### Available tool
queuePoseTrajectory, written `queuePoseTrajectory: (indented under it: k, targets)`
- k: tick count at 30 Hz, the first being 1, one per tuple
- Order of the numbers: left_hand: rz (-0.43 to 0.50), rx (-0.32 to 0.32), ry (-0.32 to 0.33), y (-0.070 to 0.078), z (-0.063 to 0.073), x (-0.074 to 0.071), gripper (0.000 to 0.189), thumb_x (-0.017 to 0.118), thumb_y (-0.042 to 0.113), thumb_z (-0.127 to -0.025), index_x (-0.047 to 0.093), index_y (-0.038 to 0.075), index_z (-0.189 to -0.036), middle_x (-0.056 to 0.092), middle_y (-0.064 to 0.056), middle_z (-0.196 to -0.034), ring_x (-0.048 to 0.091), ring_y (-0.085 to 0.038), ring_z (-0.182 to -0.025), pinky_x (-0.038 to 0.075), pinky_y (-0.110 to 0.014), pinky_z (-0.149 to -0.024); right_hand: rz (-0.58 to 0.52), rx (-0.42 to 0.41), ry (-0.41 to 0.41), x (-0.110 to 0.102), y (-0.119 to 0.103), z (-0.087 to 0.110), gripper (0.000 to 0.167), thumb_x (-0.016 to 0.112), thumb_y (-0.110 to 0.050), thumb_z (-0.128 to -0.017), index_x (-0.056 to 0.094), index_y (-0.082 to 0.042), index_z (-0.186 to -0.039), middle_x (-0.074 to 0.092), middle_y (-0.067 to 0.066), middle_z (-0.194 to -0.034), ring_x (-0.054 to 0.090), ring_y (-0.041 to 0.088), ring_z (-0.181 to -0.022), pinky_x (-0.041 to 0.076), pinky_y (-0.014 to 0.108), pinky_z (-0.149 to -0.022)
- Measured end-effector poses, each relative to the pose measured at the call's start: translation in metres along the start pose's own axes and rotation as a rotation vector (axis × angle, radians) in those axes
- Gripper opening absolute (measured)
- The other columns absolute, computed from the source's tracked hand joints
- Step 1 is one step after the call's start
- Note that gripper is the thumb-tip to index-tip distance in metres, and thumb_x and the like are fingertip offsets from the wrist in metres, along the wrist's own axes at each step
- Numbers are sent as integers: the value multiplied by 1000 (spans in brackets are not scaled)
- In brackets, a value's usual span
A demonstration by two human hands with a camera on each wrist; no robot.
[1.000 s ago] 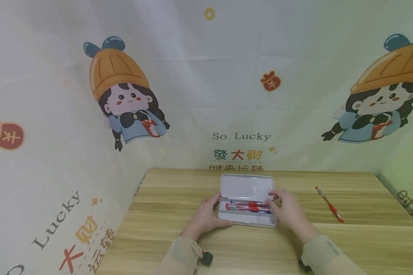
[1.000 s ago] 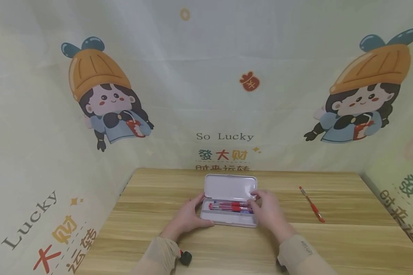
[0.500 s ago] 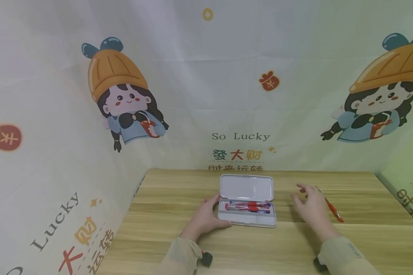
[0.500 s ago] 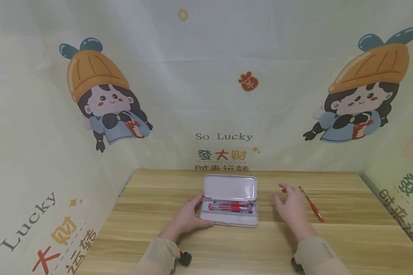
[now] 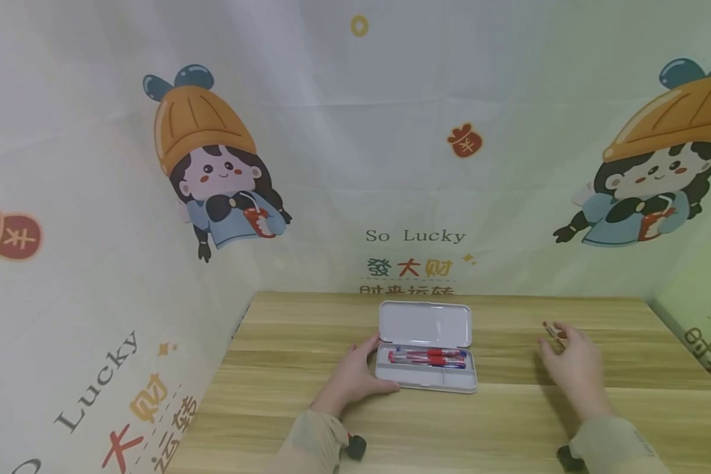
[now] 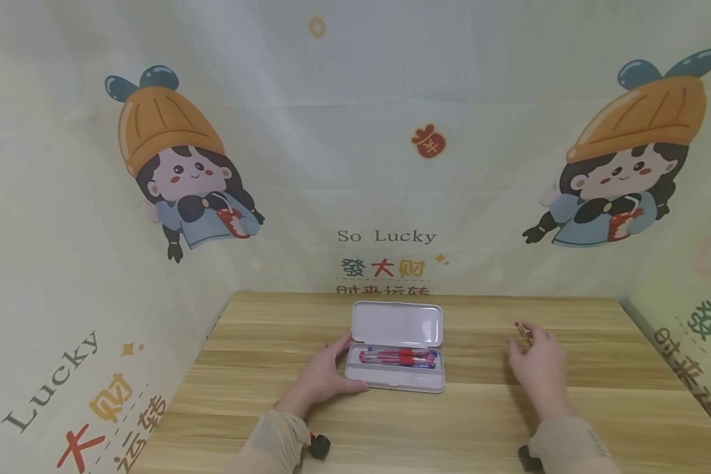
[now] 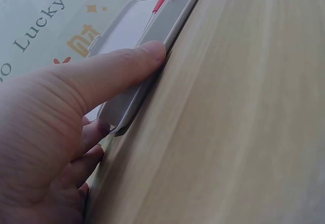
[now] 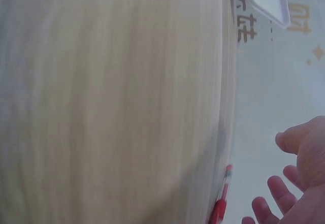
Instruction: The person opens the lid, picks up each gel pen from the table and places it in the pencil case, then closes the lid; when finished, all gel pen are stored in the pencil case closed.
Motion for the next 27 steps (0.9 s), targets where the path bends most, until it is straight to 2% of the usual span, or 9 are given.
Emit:
queuePoseTrajectory:
  k: [7, 10, 14, 20, 24, 27]
  targets:
    - [2, -18, 1, -1, 1, 0, 126, 103, 44, -70, 36, 14, -173, 50, -16, -171, 32, -56, -163, 21, -66, -140, 72, 109, -13, -9, 16, 2, 63, 63, -29, -105, 50, 11, -152, 57, 42, -144, 52, 65, -129, 51, 74, -98]
    - [0, -20, 3, -1, 1, 0, 126, 103, 44, -70, 36, 14, -173, 50, -17, -171, 32, -57, -163, 21, -67, -140, 79, 156, -37, -11, 23, 1, 66, 62, -30, -105, 46, 11, -155, 54, 42, -148, 49, 65, -132, 48, 77, -102]
    - [-4, -19, 2, -1, 1, 0, 126, 103, 44, -70, 36, 14, -173, 50, -17, -171, 34, -56, -163, 22, -66, -140, 107, 215, -98, -12, 33, 1, 73, 61, -35, -105, 40, 12, -158, 47, 45, -152, 46, 69, -133, 48, 80, -104]
    - [4, -4, 0, 1, 0, -1, 125, 103, 42, -70, 37, 15, -173, 52, -16, -170, 38, -51, -162, 20, -65, -141, 180, 301, -203, -13, 44, 1, 82, 59, -44, -104, 37, 12, -159, 38, 50, -153, 43, 73, -132, 53, 80, -98]
    - [0, -7, -3, 1, 0, -1, 125, 103, 43, -71, 37, 15, -173, 51, -15, -171, 37, -52, -163, 20, -65, -141, 196, 344, -234, -13, 50, 3, 81, 60, -42, -103, 36, 12, -157, 38, 50, -153, 42, 73, -133, 51, 80, -101]
    - [-8, -20, -5, 0, -1, 0, 126, 103, 44, -71, 36, 16, -173, 50, -15, -172, 32, -56, -163, 20, -66, -140, 200, 346, -227, -14, 51, 4, 75, 59, -39, -103, 41, 12, -155, 40, 50, -152, 42, 73, -132, 51, 79, -101]
Point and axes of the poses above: each hand's wrist, its own z-axis away from the middle knuckle, its own x-axis out of the palm, y = z × x, the point moved 5 cm from there along -z, towards the middle knuckle
